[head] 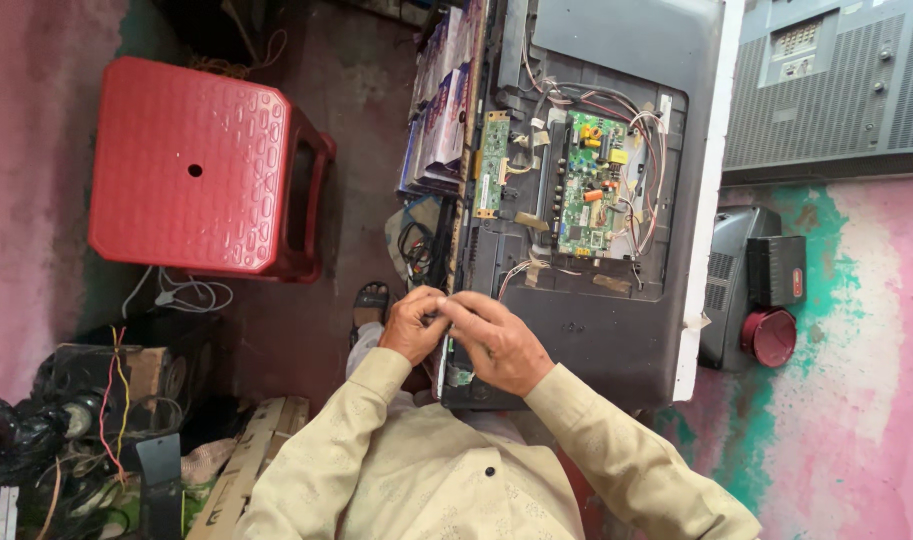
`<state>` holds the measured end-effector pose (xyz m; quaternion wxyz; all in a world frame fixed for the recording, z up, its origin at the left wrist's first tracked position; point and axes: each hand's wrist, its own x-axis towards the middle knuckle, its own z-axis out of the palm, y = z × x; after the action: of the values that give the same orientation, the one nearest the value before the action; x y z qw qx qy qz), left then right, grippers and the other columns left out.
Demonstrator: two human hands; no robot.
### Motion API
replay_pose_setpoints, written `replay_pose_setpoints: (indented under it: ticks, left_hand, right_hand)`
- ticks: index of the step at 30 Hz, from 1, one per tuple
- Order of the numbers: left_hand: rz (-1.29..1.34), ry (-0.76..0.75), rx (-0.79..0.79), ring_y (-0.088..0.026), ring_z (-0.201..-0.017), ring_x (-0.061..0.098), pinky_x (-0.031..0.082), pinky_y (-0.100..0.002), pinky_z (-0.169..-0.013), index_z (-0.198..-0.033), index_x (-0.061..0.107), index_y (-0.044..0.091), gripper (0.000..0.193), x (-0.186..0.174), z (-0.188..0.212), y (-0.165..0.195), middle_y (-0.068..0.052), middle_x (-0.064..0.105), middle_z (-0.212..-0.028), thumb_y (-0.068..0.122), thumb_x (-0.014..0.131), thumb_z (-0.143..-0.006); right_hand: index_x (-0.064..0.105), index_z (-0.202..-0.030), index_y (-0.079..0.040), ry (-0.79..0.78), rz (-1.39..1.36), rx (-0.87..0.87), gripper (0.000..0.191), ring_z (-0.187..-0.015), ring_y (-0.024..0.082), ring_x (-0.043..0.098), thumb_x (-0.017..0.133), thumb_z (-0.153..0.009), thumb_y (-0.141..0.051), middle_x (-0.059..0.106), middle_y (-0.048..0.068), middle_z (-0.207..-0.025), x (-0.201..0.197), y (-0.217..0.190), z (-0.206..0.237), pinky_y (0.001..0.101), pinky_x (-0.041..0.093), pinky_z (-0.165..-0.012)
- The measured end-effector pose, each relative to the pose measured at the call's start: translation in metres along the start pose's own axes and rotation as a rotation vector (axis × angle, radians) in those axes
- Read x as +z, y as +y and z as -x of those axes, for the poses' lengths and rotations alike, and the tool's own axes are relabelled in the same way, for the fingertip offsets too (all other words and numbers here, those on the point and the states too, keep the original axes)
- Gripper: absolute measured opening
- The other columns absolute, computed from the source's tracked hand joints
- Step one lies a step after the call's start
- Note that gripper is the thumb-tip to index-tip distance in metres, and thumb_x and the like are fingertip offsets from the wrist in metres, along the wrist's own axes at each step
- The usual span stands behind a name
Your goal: The person uses a screwdriver to remove screws from the back panel of a television set. They then lift the panel to expose the internal circuit boards and wiring, and continue to unscrew additional fasteners along the edges of the chassis.
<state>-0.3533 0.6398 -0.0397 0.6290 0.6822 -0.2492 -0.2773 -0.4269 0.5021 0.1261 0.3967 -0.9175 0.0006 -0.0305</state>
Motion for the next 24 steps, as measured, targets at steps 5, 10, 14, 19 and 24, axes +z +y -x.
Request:
replay_pose_setpoints:
  ticks: [5,10,14,19,24]
  left_hand:
    - [0.0,-0.033,0.01,-0.022,-0.085,0.073,0.056,-0.031,-0.07,-0.094,0.075,0.002,0.011,-0.003,-0.002,0.0,-0.01,0.071,-0.1,0.007,0.07,-0.086]
    - [0.001,-0.051,0.022,-0.025,-0.088,0.072,0.057,-0.032,-0.074,-0.095,0.072,0.002,0.011,-0.002,-0.002,-0.005,-0.01,0.071,-0.1,0.006,0.07,-0.085]
    - [-0.004,-0.06,0.09,-0.026,-0.089,0.071,0.057,-0.033,-0.077,-0.091,0.071,0.003,0.015,-0.005,-0.004,-0.008,-0.011,0.07,-0.1,0.004,0.073,-0.076]
    - [0.015,-0.106,0.067,-0.025,-0.085,0.07,0.056,-0.033,-0.073,-0.087,0.071,0.001,0.022,-0.008,-0.003,-0.006,-0.011,0.069,-0.098,0.007,0.083,-0.069]
    - [0.03,-0.084,0.007,-0.02,-0.086,0.071,0.056,-0.03,-0.071,-0.09,0.071,0.0,0.011,-0.004,-0.004,-0.001,-0.009,0.069,-0.1,0.006,0.076,-0.083]
  right_hand:
    - [0.07,-0.13,-0.017,0.011,0.111,0.091,0.049,-0.101,0.032,0.068,0.075,-0.083,-0.001,0.068,0.012,-0.107,0.002,-0.002,-0.001,0.0399,0.056,-0.087]
    - [0.061,-0.137,-0.009,-0.049,-0.041,-0.043,0.064,-0.123,0.038,0.064,0.054,-0.079,0.016,0.067,0.016,-0.125,-0.004,-0.001,-0.004,0.0423,0.055,-0.102]
    - [0.066,-0.129,-0.008,-0.04,-0.047,-0.092,0.055,-0.118,0.037,0.062,0.062,-0.076,0.007,0.063,0.018,-0.125,0.003,-0.01,-0.007,0.0434,0.052,-0.1]
    - [0.075,-0.122,-0.014,0.15,0.234,-0.016,0.041,-0.102,0.028,0.066,0.076,-0.082,-0.005,0.065,0.013,-0.108,0.019,-0.016,-0.004,0.0371,0.056,-0.087]
    - [0.074,-0.121,-0.01,0.236,0.226,0.014,0.042,-0.08,0.026,0.066,0.086,-0.081,-0.017,0.068,0.01,-0.092,0.012,-0.004,0.001,0.0374,0.054,-0.071]
